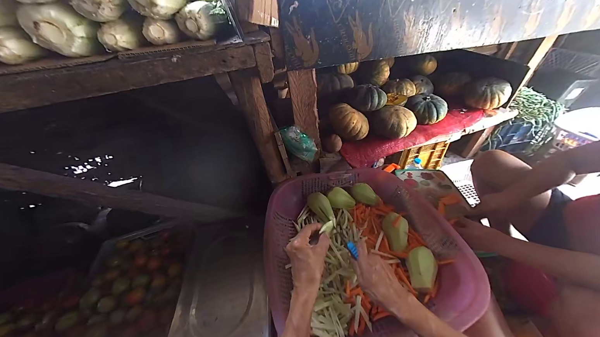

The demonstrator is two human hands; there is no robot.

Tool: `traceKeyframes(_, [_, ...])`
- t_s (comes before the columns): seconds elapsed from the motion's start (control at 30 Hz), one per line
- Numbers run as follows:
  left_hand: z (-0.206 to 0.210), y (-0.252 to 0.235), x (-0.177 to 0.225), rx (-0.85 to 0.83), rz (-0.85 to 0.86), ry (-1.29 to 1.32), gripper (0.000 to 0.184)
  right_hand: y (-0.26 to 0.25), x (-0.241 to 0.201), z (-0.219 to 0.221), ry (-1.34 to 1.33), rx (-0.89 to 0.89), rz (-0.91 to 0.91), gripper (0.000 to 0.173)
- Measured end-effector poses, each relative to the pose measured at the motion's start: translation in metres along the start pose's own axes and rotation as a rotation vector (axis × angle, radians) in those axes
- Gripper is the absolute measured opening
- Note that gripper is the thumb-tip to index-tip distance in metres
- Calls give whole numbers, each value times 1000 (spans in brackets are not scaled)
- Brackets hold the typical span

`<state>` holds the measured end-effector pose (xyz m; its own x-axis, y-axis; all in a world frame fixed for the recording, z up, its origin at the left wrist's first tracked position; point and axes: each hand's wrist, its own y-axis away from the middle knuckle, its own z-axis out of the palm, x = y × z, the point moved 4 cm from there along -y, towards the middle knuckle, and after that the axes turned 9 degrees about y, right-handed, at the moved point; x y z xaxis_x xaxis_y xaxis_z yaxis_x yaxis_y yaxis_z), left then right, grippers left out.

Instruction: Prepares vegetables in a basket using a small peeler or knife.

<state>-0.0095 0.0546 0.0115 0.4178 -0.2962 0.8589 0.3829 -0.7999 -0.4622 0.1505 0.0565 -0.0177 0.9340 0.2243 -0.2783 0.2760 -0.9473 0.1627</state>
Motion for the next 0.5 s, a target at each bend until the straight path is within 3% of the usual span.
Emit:
traceKeyframes(0.1, [-3, -3, -1, 13, -56, 21, 13, -5, 16, 23, -7, -142, 89, 45])
traceKeyframes(0.3, [3, 1, -1, -59, -43, -21, 16, 7, -12, -20, -49, 151, -52, 43])
traceKeyframes(0.43, [-2, -1, 1, 6, -61, 57, 12, 0, 7, 14, -43, -103, 60, 44])
traceKeyframes(0.5, [-5, -3, -1, 5, -96, 51, 12, 1, 14, 22, -49, -133, 87, 44])
